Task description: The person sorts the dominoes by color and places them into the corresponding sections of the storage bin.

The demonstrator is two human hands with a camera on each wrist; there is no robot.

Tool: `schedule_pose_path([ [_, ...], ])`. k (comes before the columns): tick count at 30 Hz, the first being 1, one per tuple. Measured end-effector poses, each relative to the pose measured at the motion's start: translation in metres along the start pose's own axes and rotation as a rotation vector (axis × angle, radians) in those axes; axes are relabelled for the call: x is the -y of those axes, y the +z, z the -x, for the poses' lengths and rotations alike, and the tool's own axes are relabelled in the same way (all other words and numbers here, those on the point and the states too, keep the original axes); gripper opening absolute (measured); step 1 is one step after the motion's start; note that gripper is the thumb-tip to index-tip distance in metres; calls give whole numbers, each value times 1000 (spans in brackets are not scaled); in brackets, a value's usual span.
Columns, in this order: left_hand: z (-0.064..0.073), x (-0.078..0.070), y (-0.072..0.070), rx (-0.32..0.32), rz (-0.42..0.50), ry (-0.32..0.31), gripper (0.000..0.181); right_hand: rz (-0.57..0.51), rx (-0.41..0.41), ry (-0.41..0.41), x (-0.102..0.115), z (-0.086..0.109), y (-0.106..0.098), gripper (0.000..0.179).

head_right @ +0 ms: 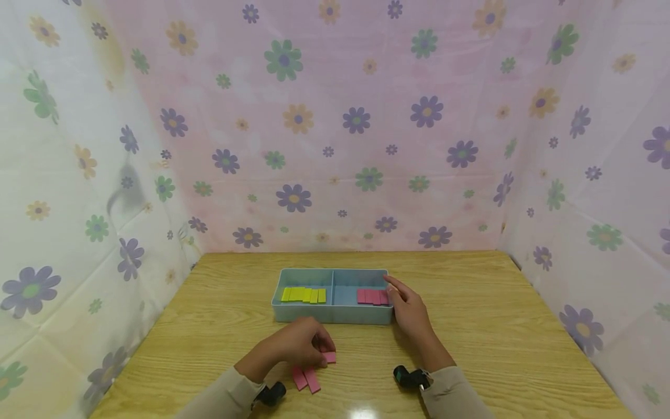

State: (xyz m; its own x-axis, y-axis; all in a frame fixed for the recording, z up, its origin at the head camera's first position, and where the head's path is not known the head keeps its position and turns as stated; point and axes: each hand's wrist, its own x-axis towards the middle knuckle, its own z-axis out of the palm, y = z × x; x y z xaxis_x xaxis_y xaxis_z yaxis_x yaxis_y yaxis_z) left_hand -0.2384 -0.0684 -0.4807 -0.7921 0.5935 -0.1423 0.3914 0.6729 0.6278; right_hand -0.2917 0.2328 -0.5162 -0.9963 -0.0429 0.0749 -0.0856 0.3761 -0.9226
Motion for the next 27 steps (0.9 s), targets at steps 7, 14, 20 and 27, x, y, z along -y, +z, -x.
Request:
schedule_pose_path([
  [7,0,0,-3,17,33,-4,20,14,-4,1,-1,-1,0,48],
  [14,-2,2,-6,15,40,5,20,9,0,8,0,0,0,48],
  [20,-3,3,-10,-5,21,31,20,20,-5,10,-1,0,0,48],
  [27,-6,0,-15,-23,26,69,14,38,-13,17,1,1,1,50],
])
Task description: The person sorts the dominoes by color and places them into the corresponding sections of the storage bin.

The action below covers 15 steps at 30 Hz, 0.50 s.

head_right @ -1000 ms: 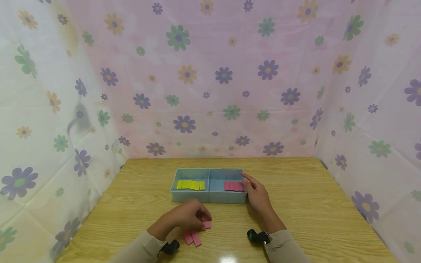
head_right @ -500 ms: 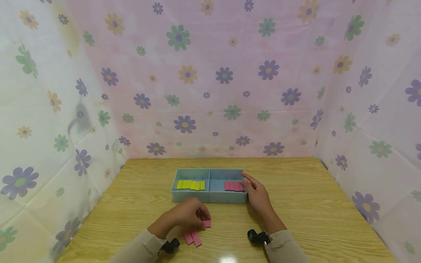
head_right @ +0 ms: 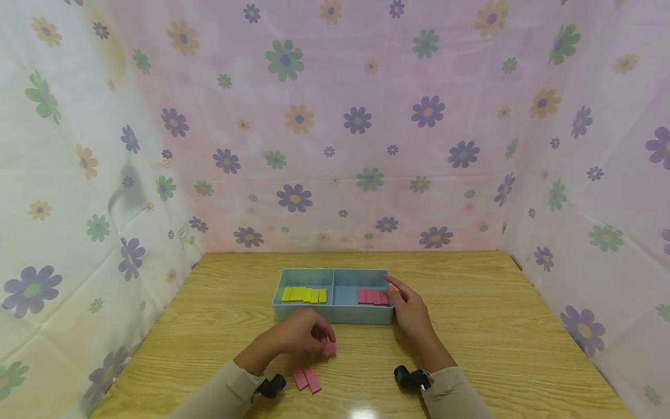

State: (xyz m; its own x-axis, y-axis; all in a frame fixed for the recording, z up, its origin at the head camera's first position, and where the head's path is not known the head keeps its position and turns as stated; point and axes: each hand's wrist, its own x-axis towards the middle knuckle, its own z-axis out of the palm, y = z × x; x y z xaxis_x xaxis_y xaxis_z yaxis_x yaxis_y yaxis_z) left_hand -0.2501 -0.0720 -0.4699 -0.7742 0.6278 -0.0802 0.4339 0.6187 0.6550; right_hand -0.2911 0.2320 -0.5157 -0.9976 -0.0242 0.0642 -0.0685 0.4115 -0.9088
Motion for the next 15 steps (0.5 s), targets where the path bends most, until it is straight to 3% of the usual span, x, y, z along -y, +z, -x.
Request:
schedule_pose_path([
  [11,-6,-13,-13,-43,-23,16,14,-4,-3,-18,3,2,0,49],
  [15,-7,-19,-18,-57,8,24,9,-18,3,-16,2,1,0,49],
])
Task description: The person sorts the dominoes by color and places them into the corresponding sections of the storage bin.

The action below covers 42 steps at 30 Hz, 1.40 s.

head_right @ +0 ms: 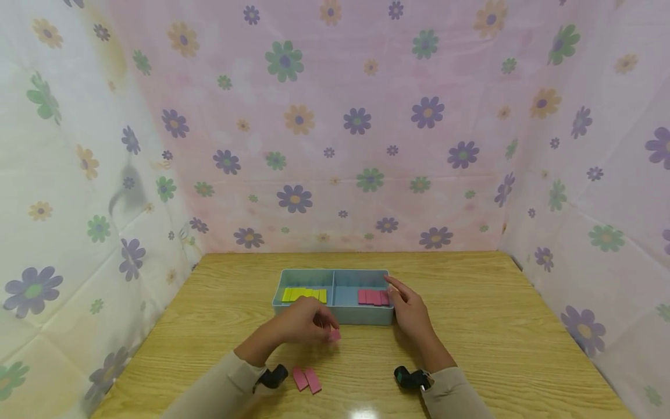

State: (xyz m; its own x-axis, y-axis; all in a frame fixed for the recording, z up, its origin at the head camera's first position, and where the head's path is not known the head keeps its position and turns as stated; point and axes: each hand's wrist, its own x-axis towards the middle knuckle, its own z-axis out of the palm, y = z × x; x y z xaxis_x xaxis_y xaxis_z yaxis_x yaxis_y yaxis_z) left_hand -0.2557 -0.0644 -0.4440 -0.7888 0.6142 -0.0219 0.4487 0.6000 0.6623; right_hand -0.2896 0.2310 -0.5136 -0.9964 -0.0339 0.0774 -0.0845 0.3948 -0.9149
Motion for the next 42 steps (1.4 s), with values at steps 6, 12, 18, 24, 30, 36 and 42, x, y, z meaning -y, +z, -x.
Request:
schedule_pose_path([
  [6,-2,-5,-6,-9,38,-10,7,-3,14,14,-1,0,0,51],
  [12,-8,-5,-12,-26,25,-4,10,27,7,-1,2,1,-1,49],
  [18,-15,-9,-20,-51,27,3,7,37,-2,4,5,3,-1,47],
  [24,-21,-12,-28,-99,34,-29,11,32,5,-9,5,3,-1,49],
  [30,-28,-16,-35,-123,64,-75,13,24,12,-24,3,2,-1,51],
  [36,-34,-20,-40,-137,176,-59,12,8,22,2,2,0,0,49],
  [42,-42,-20,-43,-140,243,-84,11,-5,18,40,0,-4,-1,46],
])
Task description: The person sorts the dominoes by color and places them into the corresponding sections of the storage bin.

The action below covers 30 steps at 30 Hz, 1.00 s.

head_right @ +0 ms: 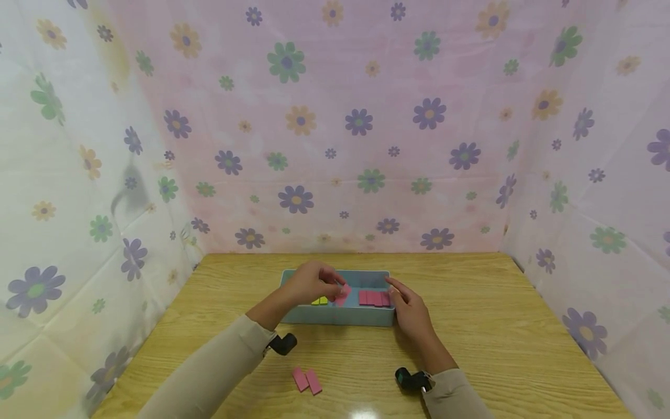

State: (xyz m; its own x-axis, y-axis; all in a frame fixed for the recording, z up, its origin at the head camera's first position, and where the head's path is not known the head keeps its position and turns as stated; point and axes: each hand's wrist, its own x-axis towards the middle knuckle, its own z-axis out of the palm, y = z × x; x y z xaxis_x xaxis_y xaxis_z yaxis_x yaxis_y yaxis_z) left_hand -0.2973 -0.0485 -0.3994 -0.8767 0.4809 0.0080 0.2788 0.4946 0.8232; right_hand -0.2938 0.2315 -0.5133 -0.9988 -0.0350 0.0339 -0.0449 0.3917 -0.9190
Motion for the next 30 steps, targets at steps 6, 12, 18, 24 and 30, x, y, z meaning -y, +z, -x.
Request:
schedule_pose_path([
  [6,-9,-2,1,-13,20,-61,14,-10,-10,-20,1,2,0,48],
  [12,-16,-5,1,-28,50,-113,17,-10,-23,-29,2,3,1,47],
  [18,-25,-7,0,-57,100,-160,18,0,-31,-30,3,3,1,46],
  [24,-33,-10,1,-67,101,-213,14,-21,-32,-19,3,4,1,44],
  [30,-41,-10,4,-85,72,-240,10,5,-22,-39,4,5,0,48],
])
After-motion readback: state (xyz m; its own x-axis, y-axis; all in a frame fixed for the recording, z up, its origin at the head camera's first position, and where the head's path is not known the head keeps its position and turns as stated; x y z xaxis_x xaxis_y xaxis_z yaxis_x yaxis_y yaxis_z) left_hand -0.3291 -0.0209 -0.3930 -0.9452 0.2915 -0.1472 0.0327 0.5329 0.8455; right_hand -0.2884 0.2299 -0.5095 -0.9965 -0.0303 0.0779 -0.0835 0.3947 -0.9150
